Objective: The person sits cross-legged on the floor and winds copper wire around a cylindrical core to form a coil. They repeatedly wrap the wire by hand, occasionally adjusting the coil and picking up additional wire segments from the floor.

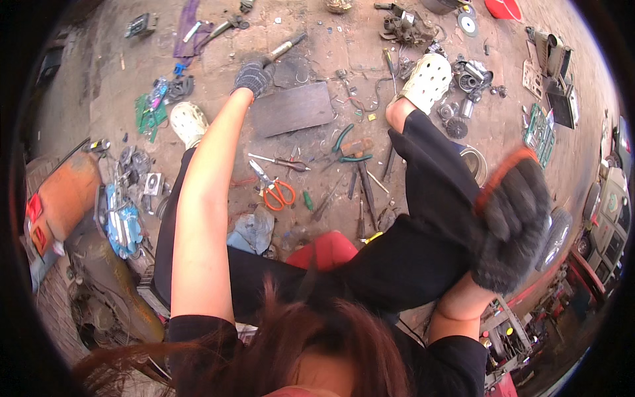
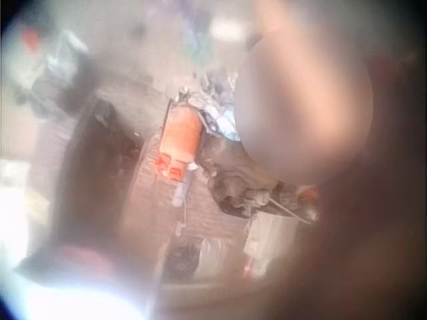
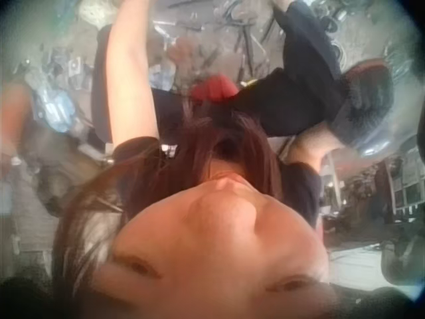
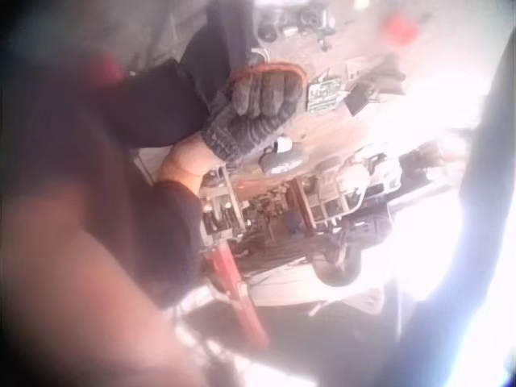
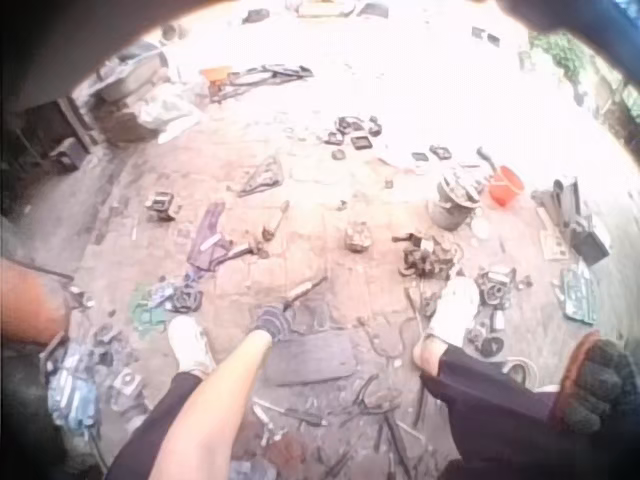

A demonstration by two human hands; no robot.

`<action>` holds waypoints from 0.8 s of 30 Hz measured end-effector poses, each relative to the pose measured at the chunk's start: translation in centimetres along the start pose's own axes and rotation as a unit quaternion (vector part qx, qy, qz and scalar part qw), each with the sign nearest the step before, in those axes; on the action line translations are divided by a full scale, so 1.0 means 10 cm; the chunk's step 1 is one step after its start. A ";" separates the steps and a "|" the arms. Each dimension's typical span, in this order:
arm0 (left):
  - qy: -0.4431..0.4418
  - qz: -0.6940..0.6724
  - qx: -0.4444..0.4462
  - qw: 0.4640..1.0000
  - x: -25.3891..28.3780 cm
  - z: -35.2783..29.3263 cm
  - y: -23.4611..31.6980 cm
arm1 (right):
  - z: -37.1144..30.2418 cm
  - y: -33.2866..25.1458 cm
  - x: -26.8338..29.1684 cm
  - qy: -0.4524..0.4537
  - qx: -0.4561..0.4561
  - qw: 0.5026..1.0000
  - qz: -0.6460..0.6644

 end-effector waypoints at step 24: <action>0.017 0.150 -0.220 0.964 -0.61 2.80 0.61 | 0.49 -0.32 -0.10 -0.060 -0.035 0.990 0.119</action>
Point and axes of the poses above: each hand's wrist, its own z-axis towards the middle knuckle, its own x-axis out of the back of the hand, y = z × x, the point moved 5 cm from there along z, towards the middle knuckle, and after that the axes turned 10 degrees about -x, right-handed, at the moved point
